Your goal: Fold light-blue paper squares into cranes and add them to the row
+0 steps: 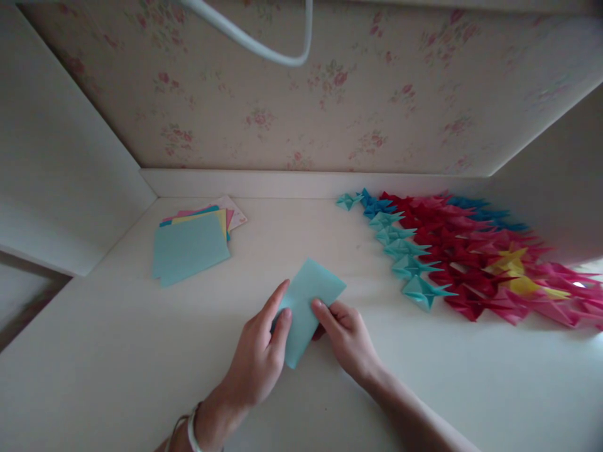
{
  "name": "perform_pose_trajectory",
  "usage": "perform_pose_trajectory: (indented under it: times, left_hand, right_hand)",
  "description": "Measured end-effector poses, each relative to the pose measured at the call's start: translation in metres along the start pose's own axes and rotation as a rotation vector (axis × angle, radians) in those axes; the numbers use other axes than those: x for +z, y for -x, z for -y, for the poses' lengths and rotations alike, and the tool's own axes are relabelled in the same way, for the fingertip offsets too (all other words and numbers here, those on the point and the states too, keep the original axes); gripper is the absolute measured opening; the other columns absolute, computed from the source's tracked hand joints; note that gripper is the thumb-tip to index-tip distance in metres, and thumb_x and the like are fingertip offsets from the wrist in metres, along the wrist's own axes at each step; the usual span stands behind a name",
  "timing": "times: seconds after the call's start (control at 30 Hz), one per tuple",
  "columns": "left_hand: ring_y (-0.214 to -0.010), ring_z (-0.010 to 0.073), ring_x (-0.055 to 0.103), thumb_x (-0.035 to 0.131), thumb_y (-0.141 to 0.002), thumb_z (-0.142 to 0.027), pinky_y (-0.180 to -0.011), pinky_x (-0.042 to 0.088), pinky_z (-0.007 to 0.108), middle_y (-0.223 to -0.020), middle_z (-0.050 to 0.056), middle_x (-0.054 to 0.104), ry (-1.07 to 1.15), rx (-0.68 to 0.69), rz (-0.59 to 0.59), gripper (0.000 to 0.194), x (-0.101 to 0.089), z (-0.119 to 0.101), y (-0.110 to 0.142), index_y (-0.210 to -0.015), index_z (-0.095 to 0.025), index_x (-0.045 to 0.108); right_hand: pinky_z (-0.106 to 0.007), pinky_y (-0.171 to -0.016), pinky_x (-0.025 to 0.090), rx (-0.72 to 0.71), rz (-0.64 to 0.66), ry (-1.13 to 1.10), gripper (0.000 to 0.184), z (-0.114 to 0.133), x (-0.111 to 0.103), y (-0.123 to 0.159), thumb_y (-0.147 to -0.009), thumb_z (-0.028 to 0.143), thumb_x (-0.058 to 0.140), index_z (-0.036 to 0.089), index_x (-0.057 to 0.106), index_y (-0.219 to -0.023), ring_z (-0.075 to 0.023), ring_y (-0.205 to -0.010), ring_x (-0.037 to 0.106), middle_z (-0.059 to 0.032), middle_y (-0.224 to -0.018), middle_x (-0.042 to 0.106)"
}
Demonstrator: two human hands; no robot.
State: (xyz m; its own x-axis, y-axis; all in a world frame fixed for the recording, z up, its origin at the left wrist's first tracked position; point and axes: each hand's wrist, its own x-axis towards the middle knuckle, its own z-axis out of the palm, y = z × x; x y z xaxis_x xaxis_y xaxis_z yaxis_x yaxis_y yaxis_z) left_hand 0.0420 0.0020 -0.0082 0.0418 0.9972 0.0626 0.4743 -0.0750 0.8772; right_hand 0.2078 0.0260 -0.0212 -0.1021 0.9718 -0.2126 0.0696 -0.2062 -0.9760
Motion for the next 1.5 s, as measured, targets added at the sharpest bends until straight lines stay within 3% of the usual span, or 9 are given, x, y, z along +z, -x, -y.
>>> perform_pose_trajectory:
  times: [0.2, 0.33, 0.47, 0.87, 1.03, 1.17, 1.27, 1.37, 1.5]
  left_hand:
    - [-0.134, 0.0219, 0.051, 0.039, -0.101, -0.032, -0.111, 0.042, 0.035, -0.145, 0.008, 0.054, -0.001, -0.005, -0.019, 0.046, -0.002, -0.003, -0.001, -0.144, -0.018, 0.045]
    - [-0.136, 0.0221, 0.047, 0.039, -0.101, -0.032, -0.112, 0.040, 0.036, -0.147, 0.010, 0.052, -0.013, 0.001, -0.022, 0.047, -0.001, -0.002, -0.001, -0.145, -0.016, 0.044]
    - [-0.136, 0.0225, 0.047, 0.038, -0.102, -0.032, -0.111, 0.041, 0.036, -0.148, 0.011, 0.050, -0.025, 0.015, -0.036, 0.048, -0.001, 0.001, -0.001, -0.146, -0.016, 0.042]
    - [-0.140, 0.0207, 0.042, 0.040, -0.101, -0.034, -0.115, 0.036, 0.035, -0.151, 0.011, 0.047, -0.003, 0.013, -0.037, 0.048, -0.001, 0.000, 0.000, -0.145, -0.015, 0.043]
    - [-0.139, 0.0211, 0.043, 0.041, -0.101, -0.033, -0.114, 0.037, 0.035, -0.151, 0.010, 0.048, 0.017, 0.003, -0.068, 0.048, -0.001, 0.001, 0.000, -0.146, -0.017, 0.042]
    - [-0.138, 0.0221, 0.045, 0.044, -0.099, -0.033, -0.113, 0.037, 0.037, -0.149, 0.011, 0.050, 0.030, -0.004, -0.075, 0.047, -0.002, 0.002, -0.001, -0.144, -0.018, 0.045]
    - [-0.128, 0.0226, 0.056, 0.048, -0.098, -0.036, -0.105, 0.045, 0.034, -0.140, 0.009, 0.059, 0.085, -0.053, -0.083, 0.044, -0.005, 0.000, -0.002, -0.138, -0.020, 0.053]
    - [-0.106, 0.0222, 0.067, 0.052, -0.095, -0.042, -0.087, 0.054, 0.029, -0.119, 0.009, 0.072, 0.166, -0.144, -0.130, 0.039, -0.010, -0.002, -0.005, -0.123, -0.020, 0.066]
    - [-0.076, 0.0190, 0.067, 0.062, -0.088, -0.047, -0.064, 0.052, 0.024, -0.090, 0.005, 0.077, 0.223, -0.236, -0.152, 0.037, -0.015, -0.002, -0.011, -0.107, -0.018, 0.075]
  right_hand:
    - [-0.026, -0.056, 0.045, -0.015, 0.126, -0.013, 0.051, 0.002, 0.000, 0.003, -0.088, 0.061, 0.054, 0.016, 0.063, -0.065, -0.0169, -0.058, 0.062, -0.0042, -0.060, 0.066]
    - [-0.026, -0.056, 0.045, 0.001, 0.117, 0.012, 0.052, 0.001, 0.000, 0.003, -0.089, 0.061, 0.054, 0.016, 0.061, -0.064, -0.0160, -0.058, 0.060, -0.0035, -0.059, 0.064]
    - [-0.026, -0.061, 0.048, 0.006, 0.227, -0.033, 0.049, 0.002, 0.000, 0.005, -0.090, 0.059, 0.054, 0.015, 0.063, -0.070, -0.0162, -0.063, 0.063, -0.0039, -0.065, 0.066]
    - [-0.025, -0.058, 0.048, -0.026, 0.182, -0.021, 0.045, -0.001, 0.003, 0.006, -0.090, 0.054, 0.057, 0.015, 0.059, -0.068, -0.0144, -0.061, 0.059, -0.0015, -0.063, 0.060]
    - [-0.026, -0.064, 0.050, -0.016, 0.321, -0.088, 0.039, 0.004, 0.005, 0.010, -0.090, 0.052, 0.058, 0.015, 0.063, -0.079, -0.0146, -0.068, 0.060, -0.0028, -0.072, 0.063]
    - [-0.025, -0.059, 0.047, -0.007, 0.279, 0.033, 0.044, 0.005, 0.004, 0.012, -0.091, 0.052, 0.057, 0.014, 0.061, -0.069, -0.0145, -0.063, 0.058, -0.0036, -0.066, 0.062]
    - [-0.024, -0.056, 0.046, -0.006, 0.284, 0.031, 0.045, 0.004, 0.003, 0.012, -0.091, 0.053, 0.056, 0.015, 0.060, -0.067, -0.0137, -0.059, 0.057, -0.0031, -0.063, 0.061]
    - [-0.024, -0.054, 0.046, 0.006, 0.340, -0.007, 0.046, 0.007, 0.002, 0.012, -0.089, 0.055, 0.057, 0.015, 0.058, -0.066, -0.0129, -0.057, 0.056, -0.0013, -0.061, 0.058]
    - [-0.024, -0.055, 0.047, 0.062, 0.414, -0.019, 0.048, 0.011, 0.002, 0.013, -0.088, 0.058, 0.058, 0.015, 0.058, -0.066, -0.0130, -0.057, 0.056, -0.0017, -0.061, 0.058]
